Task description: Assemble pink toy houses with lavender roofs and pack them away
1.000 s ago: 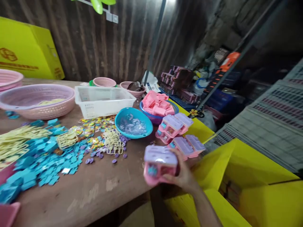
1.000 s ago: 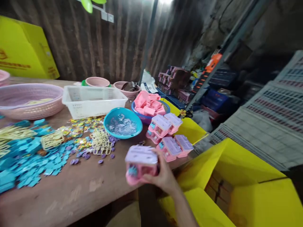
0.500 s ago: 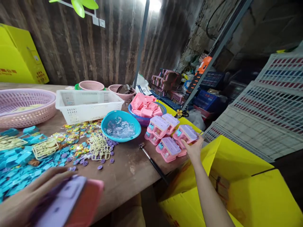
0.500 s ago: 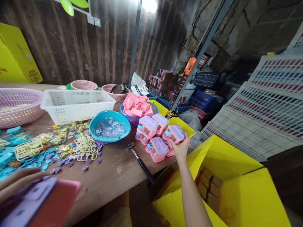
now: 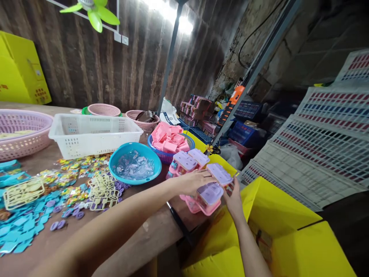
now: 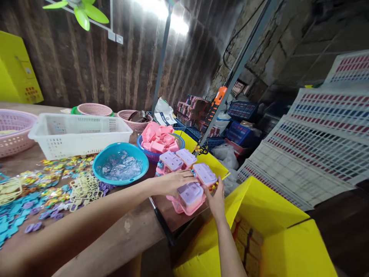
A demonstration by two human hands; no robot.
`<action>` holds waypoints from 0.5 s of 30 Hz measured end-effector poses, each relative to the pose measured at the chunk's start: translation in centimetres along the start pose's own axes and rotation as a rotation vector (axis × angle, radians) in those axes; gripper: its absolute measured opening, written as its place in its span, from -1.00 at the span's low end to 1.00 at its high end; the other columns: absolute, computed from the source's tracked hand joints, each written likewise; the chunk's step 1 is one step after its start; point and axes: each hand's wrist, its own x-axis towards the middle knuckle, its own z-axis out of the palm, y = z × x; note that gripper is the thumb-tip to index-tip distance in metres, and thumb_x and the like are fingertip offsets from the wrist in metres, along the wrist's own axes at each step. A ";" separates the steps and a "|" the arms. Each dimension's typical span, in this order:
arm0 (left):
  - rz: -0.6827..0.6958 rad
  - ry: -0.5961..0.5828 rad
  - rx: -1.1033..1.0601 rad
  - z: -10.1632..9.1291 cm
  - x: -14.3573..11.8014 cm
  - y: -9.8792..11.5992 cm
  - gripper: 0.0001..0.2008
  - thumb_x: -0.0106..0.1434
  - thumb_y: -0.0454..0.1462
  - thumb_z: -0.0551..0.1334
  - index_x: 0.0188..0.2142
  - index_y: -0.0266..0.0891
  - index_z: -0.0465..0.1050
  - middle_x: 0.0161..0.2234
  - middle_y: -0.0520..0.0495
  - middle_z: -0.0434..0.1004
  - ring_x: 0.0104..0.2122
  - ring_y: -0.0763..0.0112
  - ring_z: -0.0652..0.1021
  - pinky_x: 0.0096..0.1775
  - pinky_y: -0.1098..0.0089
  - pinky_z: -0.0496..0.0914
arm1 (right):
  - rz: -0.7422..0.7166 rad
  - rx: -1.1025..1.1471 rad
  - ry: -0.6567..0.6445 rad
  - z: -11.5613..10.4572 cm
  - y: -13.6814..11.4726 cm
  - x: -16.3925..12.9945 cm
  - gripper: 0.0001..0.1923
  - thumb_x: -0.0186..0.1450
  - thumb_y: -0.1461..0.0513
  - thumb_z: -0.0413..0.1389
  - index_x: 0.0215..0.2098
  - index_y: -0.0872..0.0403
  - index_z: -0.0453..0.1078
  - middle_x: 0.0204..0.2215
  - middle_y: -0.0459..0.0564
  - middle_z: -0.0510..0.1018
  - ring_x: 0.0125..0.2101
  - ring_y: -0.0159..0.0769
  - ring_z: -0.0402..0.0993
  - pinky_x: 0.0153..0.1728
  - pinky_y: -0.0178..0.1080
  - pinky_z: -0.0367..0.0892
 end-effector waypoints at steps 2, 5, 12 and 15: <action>-0.007 -0.032 0.059 -0.1 1.3 -1.2 -0.21 -0.09 -0.43 0.34 0.15 -0.47 0.12 0.15 -0.41 0.18 0.18 0.07 0.19 0.17 0.17 0.10 | 0.066 0.049 -0.020 -0.1 0.1 0.2 -0.11 0.11 -0.12 0.05 0.27 0.07 -0.13 0.17 0.26 0.14 0.06 -0.01 0.26 0.00 0.06 0.23; -0.057 -0.114 0.124 -0.6 2.4 -2.3 -0.22 -0.05 -0.44 0.33 0.17 -0.41 0.10 0.17 -0.35 0.17 0.19 0.13 0.20 0.16 0.21 0.12 | 0.125 0.075 -0.036 -0.2 -0.2 0.2 -0.10 0.09 -0.13 0.07 0.25 0.10 -0.09 0.16 0.28 0.17 0.04 0.00 0.28 0.01 0.05 0.23; -0.218 -0.171 0.288 -0.3 2.7 -1.3 -0.49 0.21 -0.48 0.04 0.15 -0.19 0.20 0.22 -0.07 0.17 0.20 0.14 0.19 0.17 0.09 0.09 | 0.188 0.113 -0.021 -0.1 -0.5 0.0 -0.02 0.03 -0.20 0.08 0.25 0.10 -0.09 0.08 0.28 0.27 0.03 0.07 0.28 0.05 0.10 0.17; -0.337 -0.093 0.317 0.8 2.1 0.0 -0.51 0.27 -0.44 -0.06 0.19 -0.21 0.14 0.24 -0.10 0.11 0.22 0.11 0.15 0.16 0.01 0.07 | 0.200 0.097 0.002 0.0 -0.8 0.0 0.03 0.02 -0.22 0.06 0.26 0.14 -0.14 0.12 0.28 0.21 0.08 0.09 0.22 0.09 0.10 0.12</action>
